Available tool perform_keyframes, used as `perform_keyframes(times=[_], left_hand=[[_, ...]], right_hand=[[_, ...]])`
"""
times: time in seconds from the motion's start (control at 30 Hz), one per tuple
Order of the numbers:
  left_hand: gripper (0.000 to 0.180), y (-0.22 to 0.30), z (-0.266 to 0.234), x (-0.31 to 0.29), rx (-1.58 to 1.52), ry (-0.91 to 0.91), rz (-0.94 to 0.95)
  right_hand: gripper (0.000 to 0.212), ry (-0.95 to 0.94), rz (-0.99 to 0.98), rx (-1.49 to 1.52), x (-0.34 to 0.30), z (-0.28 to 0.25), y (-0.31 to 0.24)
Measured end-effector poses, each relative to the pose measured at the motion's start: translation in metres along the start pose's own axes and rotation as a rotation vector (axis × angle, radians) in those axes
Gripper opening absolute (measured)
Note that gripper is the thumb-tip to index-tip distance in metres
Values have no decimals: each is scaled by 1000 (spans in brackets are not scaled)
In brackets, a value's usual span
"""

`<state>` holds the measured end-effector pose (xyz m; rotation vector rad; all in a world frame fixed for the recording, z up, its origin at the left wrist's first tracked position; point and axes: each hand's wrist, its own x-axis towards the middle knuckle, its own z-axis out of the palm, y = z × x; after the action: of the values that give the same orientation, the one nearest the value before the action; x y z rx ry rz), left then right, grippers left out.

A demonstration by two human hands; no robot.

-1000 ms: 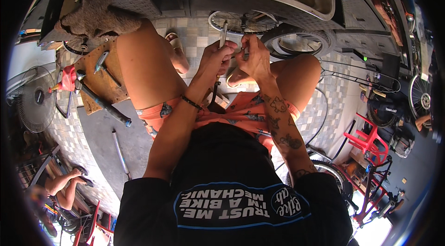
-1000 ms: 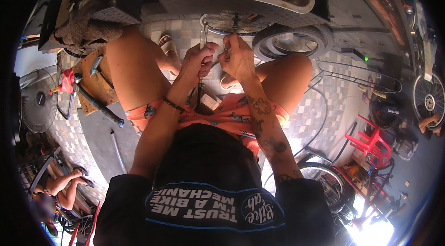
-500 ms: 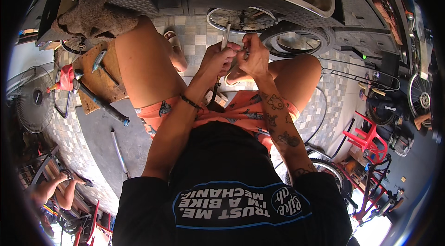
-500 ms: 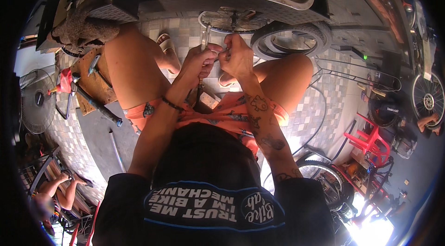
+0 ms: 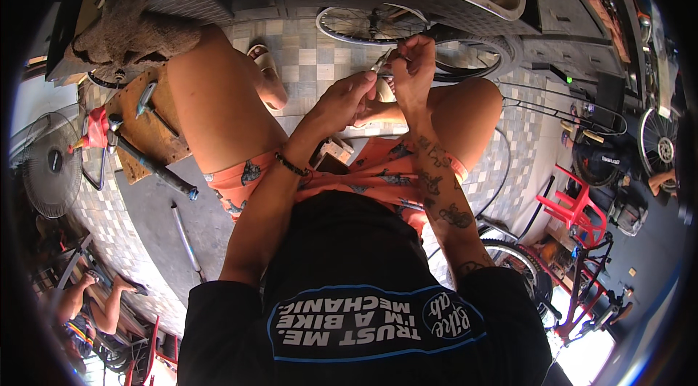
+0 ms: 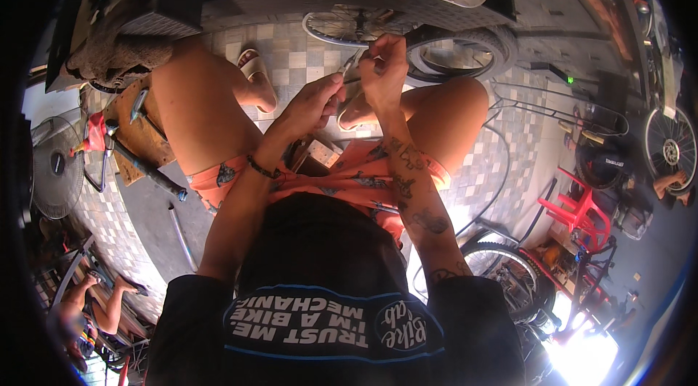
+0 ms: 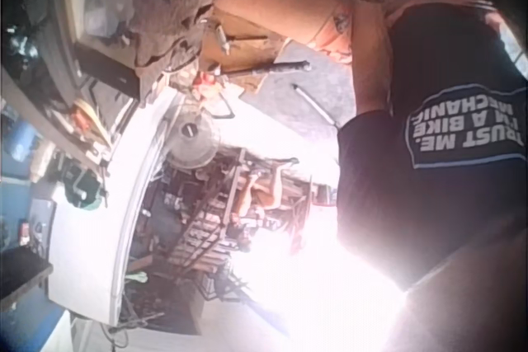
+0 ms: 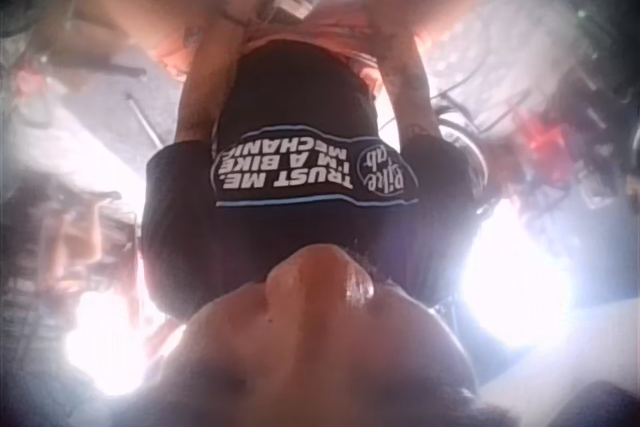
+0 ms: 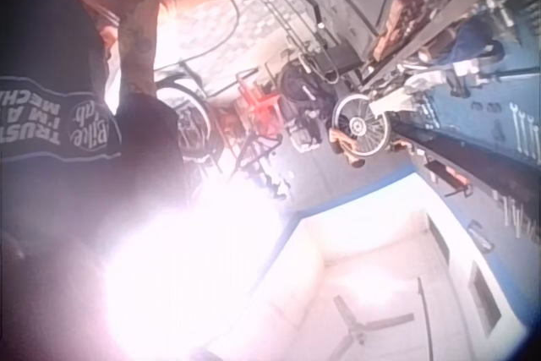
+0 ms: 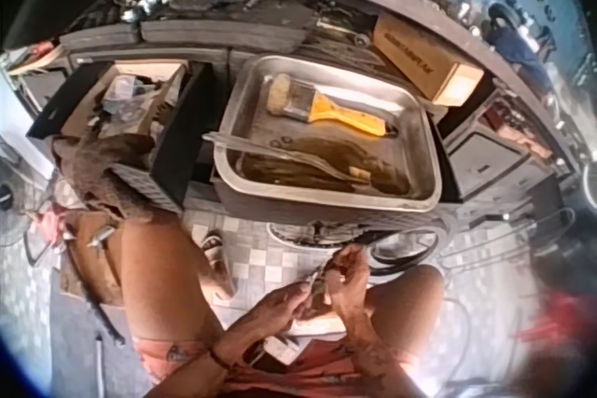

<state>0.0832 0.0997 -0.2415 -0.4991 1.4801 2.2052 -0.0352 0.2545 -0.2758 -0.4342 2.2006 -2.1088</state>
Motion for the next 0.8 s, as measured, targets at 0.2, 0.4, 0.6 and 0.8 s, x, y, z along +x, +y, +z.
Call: perform_keyframes(times=[0.2, 0.4, 0.6, 0.8], left_hand=[[61, -5, 3, -1, 44, -43, 31], [57, -2, 5, -3, 67, -24, 49], [52, -1, 5, -3, 78, -7, 29], [52, -3, 5, -1, 71, -14, 49]], right_hand=[[33, -4, 6, 32, 5, -2, -7], [38, -30, 86, 139, 1, -2, -18], [47, -20, 73, 176, 0, 1, -16], [53, -37, 65, 199, -2, 1, -12]])
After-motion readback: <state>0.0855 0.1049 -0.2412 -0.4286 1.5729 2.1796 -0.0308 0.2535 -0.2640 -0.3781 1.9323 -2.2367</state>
